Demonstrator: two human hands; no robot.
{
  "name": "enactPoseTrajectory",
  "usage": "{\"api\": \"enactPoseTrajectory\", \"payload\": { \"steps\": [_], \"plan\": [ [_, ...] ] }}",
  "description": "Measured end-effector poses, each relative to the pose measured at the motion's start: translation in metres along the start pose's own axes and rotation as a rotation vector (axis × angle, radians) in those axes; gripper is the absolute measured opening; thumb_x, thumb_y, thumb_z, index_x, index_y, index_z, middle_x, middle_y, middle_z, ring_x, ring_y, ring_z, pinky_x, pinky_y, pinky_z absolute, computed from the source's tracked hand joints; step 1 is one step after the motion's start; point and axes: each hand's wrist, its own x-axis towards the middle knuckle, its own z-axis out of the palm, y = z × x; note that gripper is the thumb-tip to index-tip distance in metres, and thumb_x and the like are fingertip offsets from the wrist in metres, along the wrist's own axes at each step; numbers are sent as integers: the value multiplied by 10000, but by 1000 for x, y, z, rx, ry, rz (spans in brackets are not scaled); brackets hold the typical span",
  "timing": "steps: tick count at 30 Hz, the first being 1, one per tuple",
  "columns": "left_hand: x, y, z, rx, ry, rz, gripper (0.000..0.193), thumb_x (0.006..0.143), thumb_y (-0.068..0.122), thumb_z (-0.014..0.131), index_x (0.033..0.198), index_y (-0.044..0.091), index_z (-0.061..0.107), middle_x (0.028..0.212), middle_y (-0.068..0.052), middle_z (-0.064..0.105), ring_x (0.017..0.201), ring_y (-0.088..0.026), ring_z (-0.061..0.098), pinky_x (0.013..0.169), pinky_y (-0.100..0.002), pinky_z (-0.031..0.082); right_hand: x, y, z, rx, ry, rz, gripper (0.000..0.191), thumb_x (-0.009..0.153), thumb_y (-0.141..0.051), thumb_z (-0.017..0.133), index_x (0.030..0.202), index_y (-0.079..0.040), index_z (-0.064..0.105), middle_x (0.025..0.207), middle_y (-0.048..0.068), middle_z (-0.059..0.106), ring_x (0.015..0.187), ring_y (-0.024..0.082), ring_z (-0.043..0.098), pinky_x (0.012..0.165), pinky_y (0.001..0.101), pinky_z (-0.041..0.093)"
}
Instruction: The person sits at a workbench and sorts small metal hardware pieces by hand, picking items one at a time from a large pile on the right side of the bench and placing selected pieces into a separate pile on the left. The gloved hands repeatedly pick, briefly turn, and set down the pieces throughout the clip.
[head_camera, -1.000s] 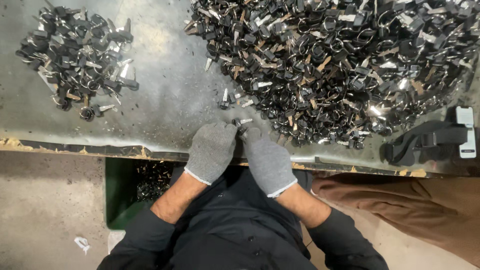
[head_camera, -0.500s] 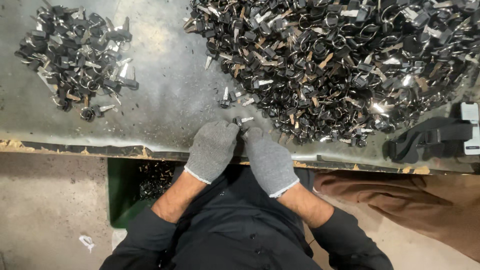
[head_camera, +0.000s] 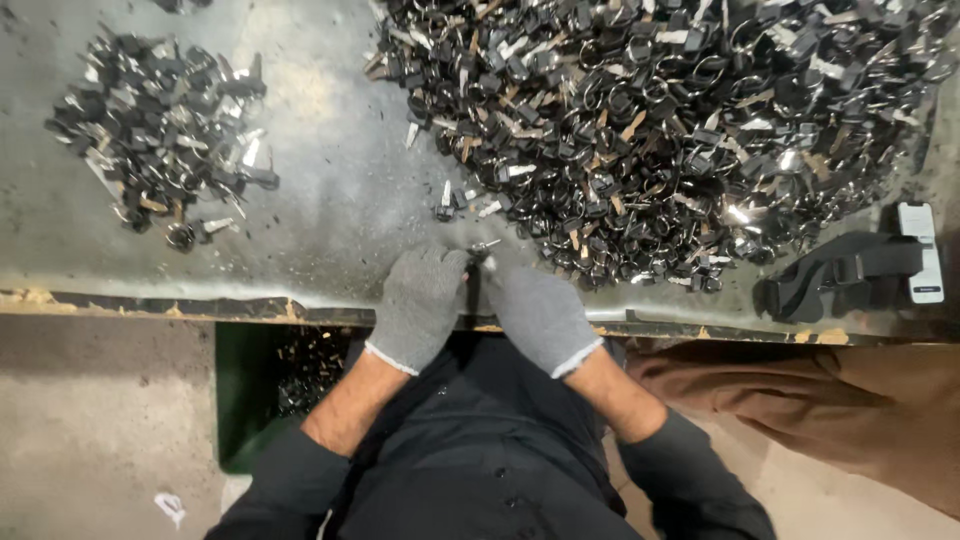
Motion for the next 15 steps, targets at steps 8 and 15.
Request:
{"api": "enactPoseTrajectory", "payload": {
  "steps": [8,15],
  "plan": [
    [-6,4,1,3,24,-29,375,809,-25,661,1161,85,728,863,-125,641,798,-331,632,722,-465,517,1,-9,9,63,-95,51,201,964,-117,570,1138,-20,541,905,193,721,726,353,734,580,481,576],
    [-8,4,-3,57,141,-15,251,796,71,712,1045,57,687,862,-128,650,807,-339,645,713,-475,509,10,10,2,200,-92,-51,391,981,-195,610,1278,26,486,790,202,705,668,380,715,568,469,574]
  ]
}}
